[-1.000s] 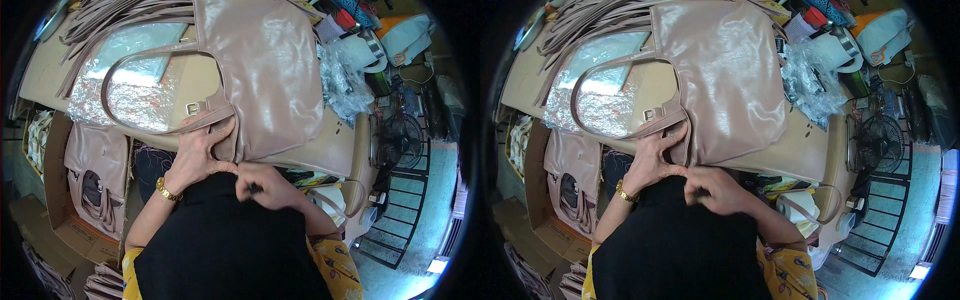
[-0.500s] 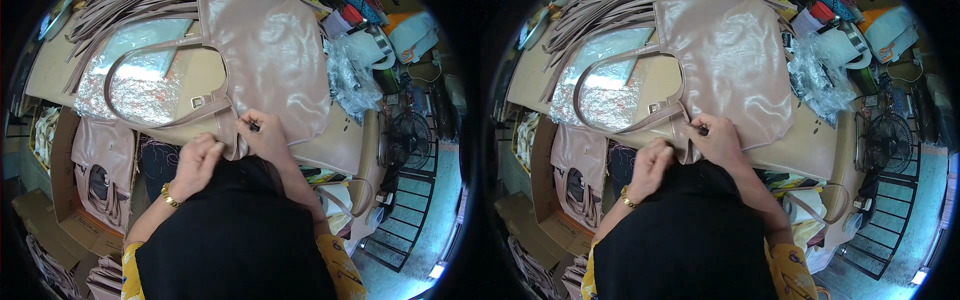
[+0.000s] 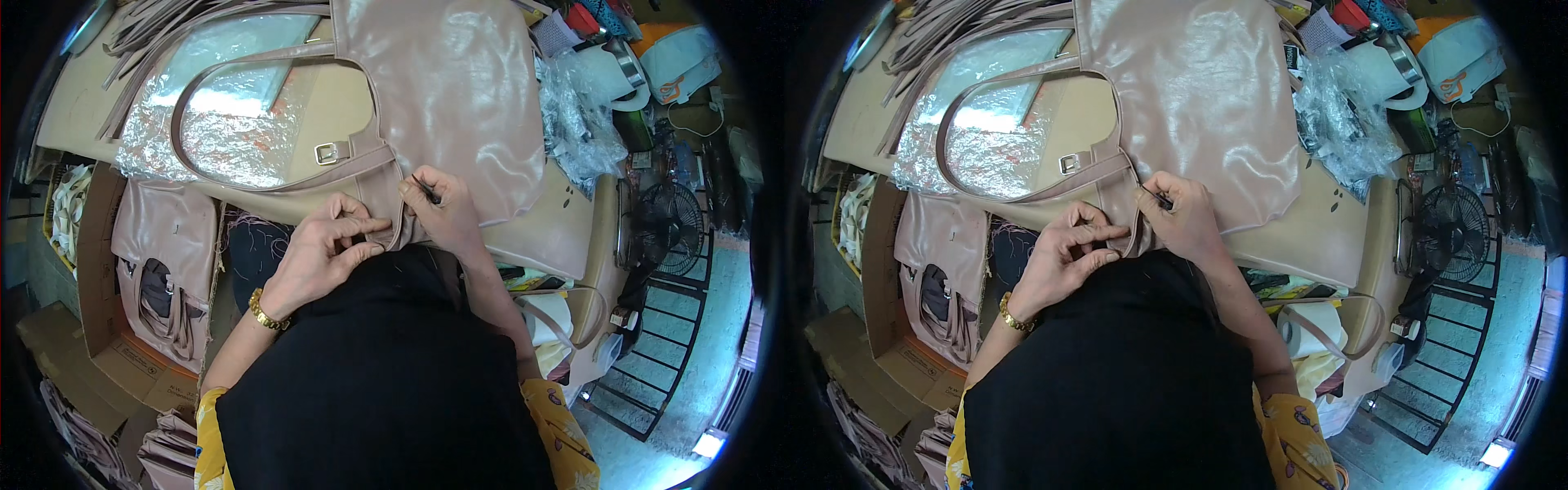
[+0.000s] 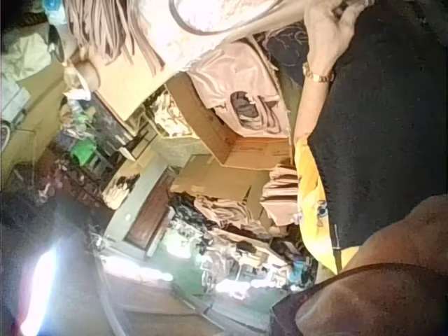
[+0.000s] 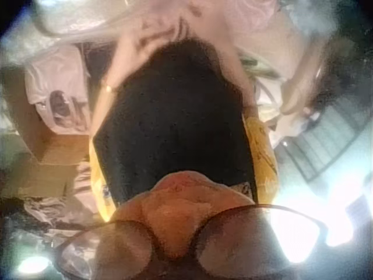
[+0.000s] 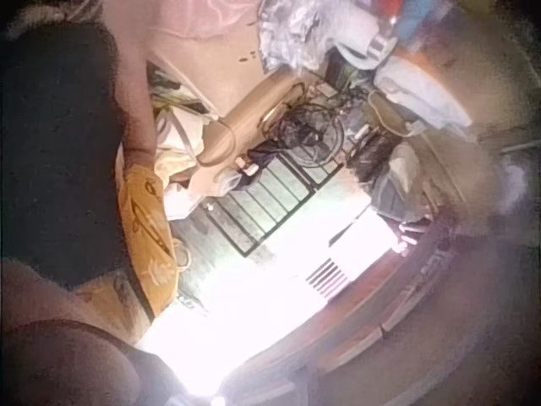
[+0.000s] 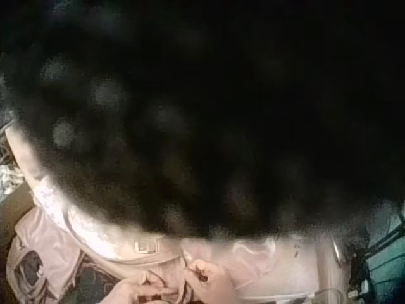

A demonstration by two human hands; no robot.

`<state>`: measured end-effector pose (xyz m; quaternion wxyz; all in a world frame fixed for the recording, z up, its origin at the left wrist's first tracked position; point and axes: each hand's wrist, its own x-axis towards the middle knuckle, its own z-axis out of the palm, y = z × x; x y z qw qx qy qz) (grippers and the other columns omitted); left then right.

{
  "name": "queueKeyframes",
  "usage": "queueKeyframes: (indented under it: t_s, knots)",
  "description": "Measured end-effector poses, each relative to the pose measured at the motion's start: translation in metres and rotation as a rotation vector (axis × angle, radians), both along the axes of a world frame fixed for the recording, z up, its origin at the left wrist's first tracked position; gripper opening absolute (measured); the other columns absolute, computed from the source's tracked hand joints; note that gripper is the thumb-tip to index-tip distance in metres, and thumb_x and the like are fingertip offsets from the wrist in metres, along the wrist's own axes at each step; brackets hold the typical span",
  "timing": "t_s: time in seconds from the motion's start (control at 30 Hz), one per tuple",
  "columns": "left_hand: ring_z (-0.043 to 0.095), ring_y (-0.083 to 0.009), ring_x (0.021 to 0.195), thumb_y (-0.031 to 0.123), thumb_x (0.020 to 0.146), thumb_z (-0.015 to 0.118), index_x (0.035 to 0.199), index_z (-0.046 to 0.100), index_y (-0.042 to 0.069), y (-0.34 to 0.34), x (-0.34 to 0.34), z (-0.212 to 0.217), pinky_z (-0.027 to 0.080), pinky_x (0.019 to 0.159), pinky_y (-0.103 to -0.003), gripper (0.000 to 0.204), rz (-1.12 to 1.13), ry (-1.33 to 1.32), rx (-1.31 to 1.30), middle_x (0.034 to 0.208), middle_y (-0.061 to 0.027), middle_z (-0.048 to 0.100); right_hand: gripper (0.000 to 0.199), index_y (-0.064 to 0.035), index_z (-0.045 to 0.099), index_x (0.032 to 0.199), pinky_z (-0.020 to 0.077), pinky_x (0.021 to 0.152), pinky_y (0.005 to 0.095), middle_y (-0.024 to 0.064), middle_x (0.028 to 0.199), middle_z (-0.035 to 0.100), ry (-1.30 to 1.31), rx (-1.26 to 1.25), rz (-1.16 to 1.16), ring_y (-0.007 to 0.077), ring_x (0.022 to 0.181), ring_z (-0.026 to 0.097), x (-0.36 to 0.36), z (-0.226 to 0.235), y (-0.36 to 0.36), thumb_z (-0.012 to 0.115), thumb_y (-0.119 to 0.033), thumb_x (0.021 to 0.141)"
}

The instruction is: The person assembles a beige handbag by attaching straps and buckles, then uses a small tool to trim excess material from the strap attachments. They also wipe the bag's surface with a cloth and inspect the interior.

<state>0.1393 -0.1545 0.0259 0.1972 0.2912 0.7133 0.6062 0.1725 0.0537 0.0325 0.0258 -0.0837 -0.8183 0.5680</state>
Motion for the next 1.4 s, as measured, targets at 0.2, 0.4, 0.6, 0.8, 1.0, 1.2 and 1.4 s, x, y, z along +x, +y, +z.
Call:
queueKeyframes:
  t_s: [0.2,0.4,0.6,0.8,1.0,1.2,1.4]
  knots:
    - [0.048,-0.009,0.059,0.002,0.079,0.076,0.101,0.076,0.004,0.012,0.01,-0.01,0.042,0.055,-0.025,0.023,0.15,-0.006,0.001,0.081,-0.0025,0.059,0.02,0.0029,0.061,0.079,0.0419,0.054,0.0282,0.0062,0.061,0.059,0.008,0.104,-0.01,0.0051,0.059,0.049,0.0,-0.001,-0.001,0.067,-0.013,0.088]
    - [0.055,-0.0191,0.062,-0.002,0.074,0.074,0.086,0.073,0.001,0.019,0.013,-0.001,0.046,0.056,-0.03,0.012,0.233,0.317,-0.02,0.074,-0.0067,0.055,0.019,0.0011,0.06,0.078,0.0383,0.054,0.0266,0.0029,0.063,0.055,0.022,0.106,-0.01,0.0051,0.059,0.046,0.001,-0.001,-0.002,0.066,-0.013,0.089]
    - [0.058,-0.0236,0.077,-0.003,0.076,0.068,0.081,0.06,-0.001,0.024,0.007,-0.013,0.048,0.064,-0.031,0.009,0.152,0.393,0.036,0.085,-0.0099,0.059,0.013,-0.0006,0.059,0.083,0.0407,0.058,0.024,-0.0004,0.069,0.056,0.09,0.134,-0.03,0.0054,0.065,0.051,0.005,-0.002,-0.004,0.066,-0.009,0.089]
    - [0.062,-0.0317,0.096,-0.009,0.073,0.062,0.108,0.057,0.003,0.017,-0.03,0.015,0.053,0.079,-0.036,0.037,-0.112,0.493,0.019,0.126,-0.0169,0.056,0.027,-0.0029,0.06,0.093,0.0512,0.062,0.029,0.0062,0.075,0.064,0.188,0.187,-0.109,0.015,0.065,0.065,0.051,0.002,-0.022,0.08,-0.009,0.077]
    - [0.063,-0.0277,0.089,0.007,0.08,0.06,0.105,0.066,0.007,0.039,-0.069,0.039,0.053,0.074,-0.038,0.026,-0.392,0.872,-0.233,0.099,-0.0061,0.06,0.047,-0.0072,0.053,0.084,0.047,0.052,0.0254,0.0031,0.063,0.055,0.381,0.501,-0.179,0.0131,0.052,0.056,0.048,0.01,-0.035,0.093,-0.022,0.064]
    - [0.058,-0.0268,0.092,0.008,0.076,0.066,0.105,0.068,0.008,0.067,-0.073,0.085,0.05,0.079,-0.037,0.029,-0.369,1.142,-0.17,0.098,-0.0061,0.059,0.029,-0.0052,0.06,0.09,0.051,0.06,0.0302,0.0072,0.081,0.06,0.292,0.453,-0.377,0.0171,0.069,0.062,0.061,0.047,-0.006,0.081,-0.01,0.071]
    - [0.057,-0.0295,0.083,0.016,0.086,0.067,0.101,0.066,0.006,0.1,-0.098,0.052,0.048,0.078,-0.038,0.018,-0.791,0.784,-0.129,0.089,-0.0085,0.058,0.018,-0.0008,0.067,0.087,0.0408,0.058,0.0263,-0.0004,0.071,0.055,-0.066,-0.056,-0.161,0.0075,0.068,0.053,0.066,0.013,0.035,0.078,-0.012,0.079]
